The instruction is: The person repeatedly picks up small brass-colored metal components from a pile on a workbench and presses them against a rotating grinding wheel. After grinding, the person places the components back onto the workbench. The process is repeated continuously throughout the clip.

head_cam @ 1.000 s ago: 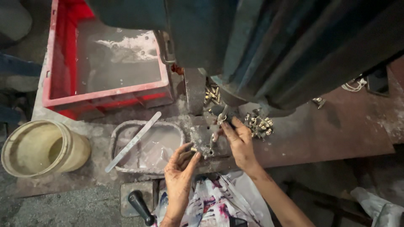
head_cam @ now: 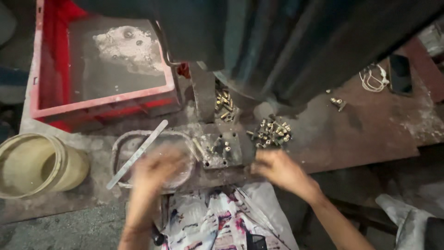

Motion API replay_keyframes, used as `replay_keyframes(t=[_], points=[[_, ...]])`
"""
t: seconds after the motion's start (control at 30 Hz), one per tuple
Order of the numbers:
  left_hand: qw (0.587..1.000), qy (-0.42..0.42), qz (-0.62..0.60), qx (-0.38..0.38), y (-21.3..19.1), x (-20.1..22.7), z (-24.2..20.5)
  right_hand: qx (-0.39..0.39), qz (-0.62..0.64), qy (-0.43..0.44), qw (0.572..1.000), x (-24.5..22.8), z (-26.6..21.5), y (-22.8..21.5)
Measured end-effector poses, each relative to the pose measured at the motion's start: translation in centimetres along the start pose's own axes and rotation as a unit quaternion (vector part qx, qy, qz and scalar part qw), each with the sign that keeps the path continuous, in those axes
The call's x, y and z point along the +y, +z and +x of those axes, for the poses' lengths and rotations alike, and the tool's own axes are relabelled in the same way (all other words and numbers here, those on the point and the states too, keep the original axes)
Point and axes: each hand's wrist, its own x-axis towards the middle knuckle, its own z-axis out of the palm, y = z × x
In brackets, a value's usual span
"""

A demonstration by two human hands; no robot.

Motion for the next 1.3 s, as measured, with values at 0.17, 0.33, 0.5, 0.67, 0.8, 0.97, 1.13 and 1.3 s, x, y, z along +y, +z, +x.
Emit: replay_keyframes(t=[0.17,0.33,0.5,0.67,0.8,0.97,1.13,1.3], points=[[0.981,0.117,-0.022,0.150,0.2,0.3,0.7,0.211,-0.372,-0.074,0.901,3.0,7.1,1.4],[0.988,0.019,0.122,0.094,3.9,-2.5,-0.8,0.250,-0.460,-0.106,0.845,5.1,8.5,1.7],[0.997,-0.026,0.043,0.052,4.9,-3.8,-1.7,0.368,-0.327,-0.078,0.867,4.8,6.4,1.2],[0.994,-0.062,0.074,0.053,4.6,-4.2,-1.9,0.310,0.072,0.049,0.947,4.9,2.8,0.0],[0.992,-0.096,0.076,0.041,3.8,-5.2,-1.9,0.210,0.049,0.113,0.970,5.7,0.7,-9.4],[0.994,-0.088,0.065,0.015,3.5,-6.7,-2.5,0.480,0.211,0.076,0.848,5.5,-0.1,-26.4],[0.989,-0.131,0.057,0.038,3.9,-7.2,-2.6,0.427,0.033,0.178,0.886,4.4,0.4,-22.4],[0.978,-0.142,0.155,0.011,3.8,-6.5,-3.3,0.268,0.004,0.115,0.957,1.7,1.8,-9.2]])
